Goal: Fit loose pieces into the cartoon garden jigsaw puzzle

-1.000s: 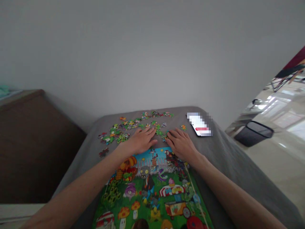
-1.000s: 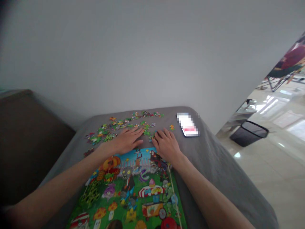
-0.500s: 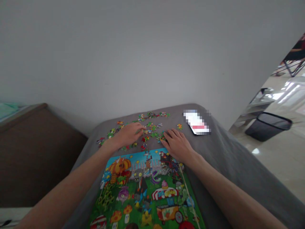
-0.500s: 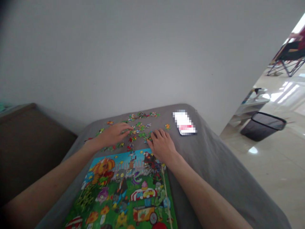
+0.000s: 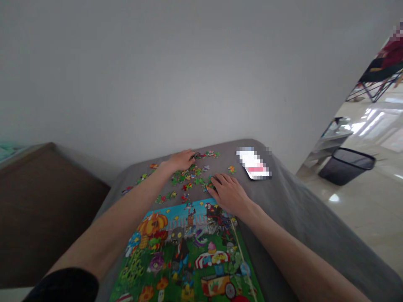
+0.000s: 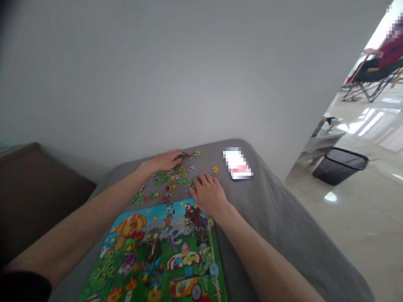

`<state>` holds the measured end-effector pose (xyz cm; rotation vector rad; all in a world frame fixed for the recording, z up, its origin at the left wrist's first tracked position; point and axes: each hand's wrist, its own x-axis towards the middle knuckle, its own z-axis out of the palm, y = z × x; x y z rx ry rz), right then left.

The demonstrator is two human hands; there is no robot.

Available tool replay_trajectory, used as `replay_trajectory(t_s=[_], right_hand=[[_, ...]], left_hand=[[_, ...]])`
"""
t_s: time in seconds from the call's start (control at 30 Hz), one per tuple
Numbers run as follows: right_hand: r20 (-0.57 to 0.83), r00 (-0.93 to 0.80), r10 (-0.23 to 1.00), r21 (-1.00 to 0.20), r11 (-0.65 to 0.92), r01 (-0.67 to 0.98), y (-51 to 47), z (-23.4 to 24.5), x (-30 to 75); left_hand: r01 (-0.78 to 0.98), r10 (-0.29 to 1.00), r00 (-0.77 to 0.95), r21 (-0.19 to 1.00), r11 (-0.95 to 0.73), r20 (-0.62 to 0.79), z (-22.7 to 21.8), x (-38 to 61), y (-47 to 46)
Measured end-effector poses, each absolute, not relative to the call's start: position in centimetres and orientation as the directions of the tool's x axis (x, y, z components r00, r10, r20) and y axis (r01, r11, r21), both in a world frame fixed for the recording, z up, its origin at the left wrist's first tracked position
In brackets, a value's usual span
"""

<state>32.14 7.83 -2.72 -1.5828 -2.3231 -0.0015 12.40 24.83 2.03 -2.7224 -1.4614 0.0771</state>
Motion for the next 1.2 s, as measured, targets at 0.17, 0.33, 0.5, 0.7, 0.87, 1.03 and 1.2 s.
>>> replay_trajectory(t_s=[0.17, 0.33, 0.5, 0.7, 0.87, 1.03, 1.2], right_hand=[[0.26, -0.333, 0.906, -0.192, 0.387, 0.902, 7.9, -2.5, 32.3], [0.251, -0.335, 0.908, -0.197, 0.387, 0.901, 8.0, -2.2, 32.5], [0.249, -0.339, 0.907, -0.198, 0.39, 0.899, 7.8, -2.1, 32.4], [0.25, -0.346, 0.905, -0.192, 0.396, 0.898, 7.8, -2.2, 32.3], [0.251, -0.348, 0.903, -0.189, 0.399, 0.897, 7.8, -2.3, 32.3], [0.259, -0.344, 0.902, -0.186, 0.397, 0.899, 7.8, -2.3, 32.2], [0.264, -0.344, 0.901, -0.191, 0.399, 0.897, 7.8, -2.4, 32.3]], left_hand=[[0.82, 0.823, 0.568, -0.092, -0.565, 0.01, 0.8, 17.6, 25.5], [0.801, 0.804, 0.594, -0.083, -0.592, -0.004, -0.6, 19.8, 24.5], [0.776, 0.777, 0.625, -0.046, -0.629, -0.079, -0.4, 17.9, 22.5], [0.749, 0.741, 0.657, 0.007, -0.662, -0.136, 0.2, 16.4, 19.7], [0.732, 0.723, 0.679, 0.045, -0.68, -0.131, -0.2, 15.8, 18.2], [0.726, 0.725, 0.687, 0.061, -0.685, -0.04, 0.3, 15.8, 19.1], [0.775, 0.777, 0.625, 0.055, -0.629, 0.077, 0.3, 16.9, 23.0]])
